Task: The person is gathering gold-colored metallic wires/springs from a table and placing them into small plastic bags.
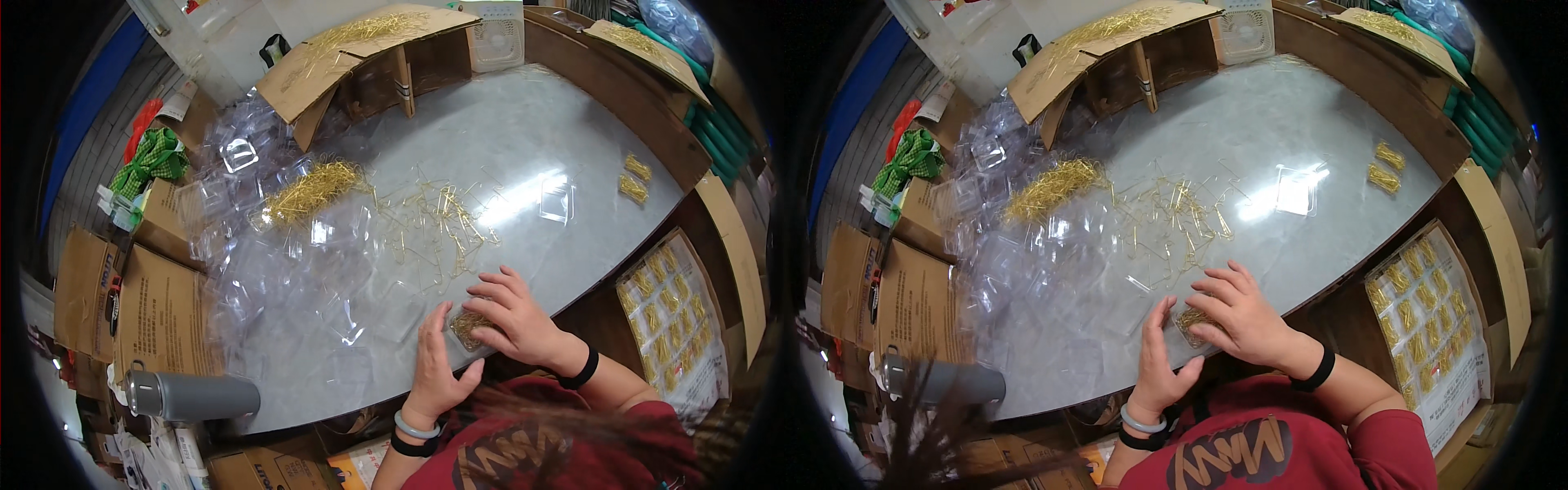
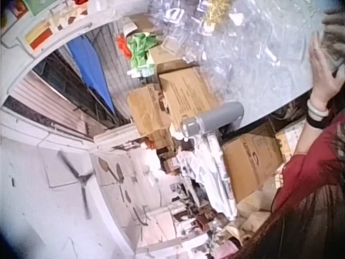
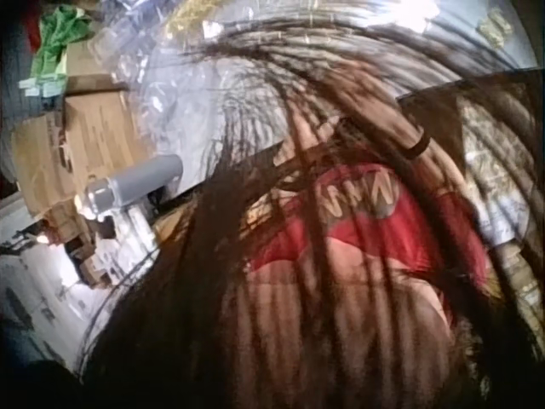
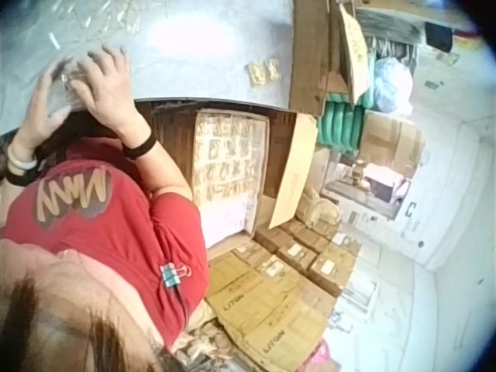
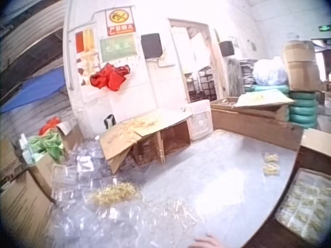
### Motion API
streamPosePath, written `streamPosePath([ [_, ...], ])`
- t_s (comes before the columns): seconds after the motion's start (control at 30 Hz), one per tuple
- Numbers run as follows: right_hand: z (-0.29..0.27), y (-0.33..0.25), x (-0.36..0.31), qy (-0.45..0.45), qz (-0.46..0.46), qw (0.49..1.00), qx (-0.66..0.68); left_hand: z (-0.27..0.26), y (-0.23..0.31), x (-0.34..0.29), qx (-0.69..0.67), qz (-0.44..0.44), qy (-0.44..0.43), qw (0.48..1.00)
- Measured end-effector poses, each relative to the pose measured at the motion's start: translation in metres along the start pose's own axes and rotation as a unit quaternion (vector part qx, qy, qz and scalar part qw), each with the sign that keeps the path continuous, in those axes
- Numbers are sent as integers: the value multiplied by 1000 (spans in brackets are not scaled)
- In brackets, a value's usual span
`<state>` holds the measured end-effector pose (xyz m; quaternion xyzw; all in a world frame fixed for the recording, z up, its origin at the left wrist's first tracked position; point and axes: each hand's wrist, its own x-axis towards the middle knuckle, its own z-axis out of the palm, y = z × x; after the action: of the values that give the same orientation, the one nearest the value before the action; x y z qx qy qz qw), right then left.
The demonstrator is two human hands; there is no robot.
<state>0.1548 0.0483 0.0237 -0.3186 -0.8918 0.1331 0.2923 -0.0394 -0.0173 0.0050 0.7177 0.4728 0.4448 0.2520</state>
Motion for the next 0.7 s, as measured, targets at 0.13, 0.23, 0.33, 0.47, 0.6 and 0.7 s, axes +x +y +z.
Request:
streamPosePath([
  [0.13,-3,-7,-2,-45,-41,996,-62,0,-4,-4,-186,-78,7,979],
  [0.23,0,-8,-2,-28,-41,998,-50,1,-1,-2,-298,-81,40,950],
  [0.33,-7,-16,-2,44,-16,998,-51,3,-4,-4,-346,-89,87,930],
  [0.47,0,-3,3,-25,-12,994,-105,3,-7,-4,-335,-93,90,933],
  [0.6,-8,-6,1,-34,-35,992,-116,3,-10,-3,-314,-109,82,939],
  [0.7,-5,0,-2,-57,-26,993,-99,2,-10,-3,-286,-110,70,949],
])
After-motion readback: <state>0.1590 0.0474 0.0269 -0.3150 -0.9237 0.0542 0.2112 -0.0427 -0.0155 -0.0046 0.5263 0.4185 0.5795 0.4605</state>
